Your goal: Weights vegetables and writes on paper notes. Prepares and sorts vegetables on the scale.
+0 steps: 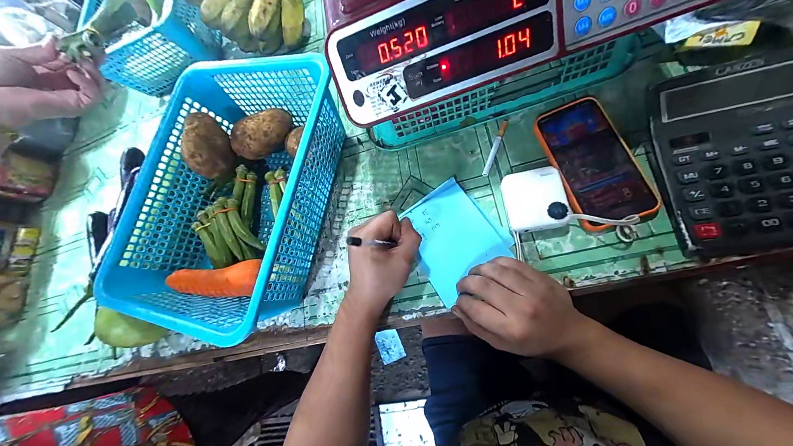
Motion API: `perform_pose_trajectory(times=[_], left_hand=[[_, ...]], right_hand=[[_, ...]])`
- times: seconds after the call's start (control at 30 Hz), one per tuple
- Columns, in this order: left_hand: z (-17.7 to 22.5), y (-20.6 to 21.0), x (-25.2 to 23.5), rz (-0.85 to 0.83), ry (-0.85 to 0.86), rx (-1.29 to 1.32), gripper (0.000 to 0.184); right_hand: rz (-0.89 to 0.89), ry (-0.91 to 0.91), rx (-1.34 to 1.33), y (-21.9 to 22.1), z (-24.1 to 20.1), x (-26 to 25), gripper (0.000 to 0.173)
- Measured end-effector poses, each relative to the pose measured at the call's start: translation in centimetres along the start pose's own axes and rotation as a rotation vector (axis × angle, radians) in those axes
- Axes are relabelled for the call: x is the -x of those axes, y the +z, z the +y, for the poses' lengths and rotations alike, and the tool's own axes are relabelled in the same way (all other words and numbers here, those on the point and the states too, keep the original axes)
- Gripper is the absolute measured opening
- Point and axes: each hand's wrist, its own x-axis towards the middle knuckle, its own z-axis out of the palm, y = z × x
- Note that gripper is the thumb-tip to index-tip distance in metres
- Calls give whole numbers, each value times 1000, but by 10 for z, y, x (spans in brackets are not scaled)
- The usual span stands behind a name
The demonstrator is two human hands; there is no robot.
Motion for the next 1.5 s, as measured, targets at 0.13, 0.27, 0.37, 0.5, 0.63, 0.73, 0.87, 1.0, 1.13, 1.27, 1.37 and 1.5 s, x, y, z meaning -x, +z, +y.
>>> perform_pose_trajectory(times=[0.13,0.27,0.37,0.5,0.63,0.73,0.87,1.0,1.13,1.27,1.37,1.5], left_hand=[[2,5,4,52,-17,-52,35],[1,5,5,72,-33,34,39],[0,3,5,65,-32,81,40],[1,5,4,78,-43,79,40],[0,5,4,60,-5,86,41],[0,5,4,73,-11,115,41],[1,5,3,56,-24,128,40],[1,6,2,71,-49,129,39],[1,6,2,36,-9,111,40],[2,7,0,45,-31,99,40],[0,6,1,46,-34,111,39],[0,6,1,24,-36,110,38]], right_hand=[[1,0,-7,-1,1,0,18],[1,-2,-6,0,2,0,17],[-5,-3,-10,-1,1,0,18],[-5,-2,-6,-2,2,1,18],[3,0,-2,-1,2,1,18],[0,-2,-3,-1,1,1,18],[-4,0,-9,-2,2,1,18],[4,-4,-11,-1,2,1,18],[8,0,-12,-1,2,1,18],[9,3,-18,-1,2,1,17],[7,2,-22,-1,1,1,17],[6,0,-21,-1,2,1,18]])
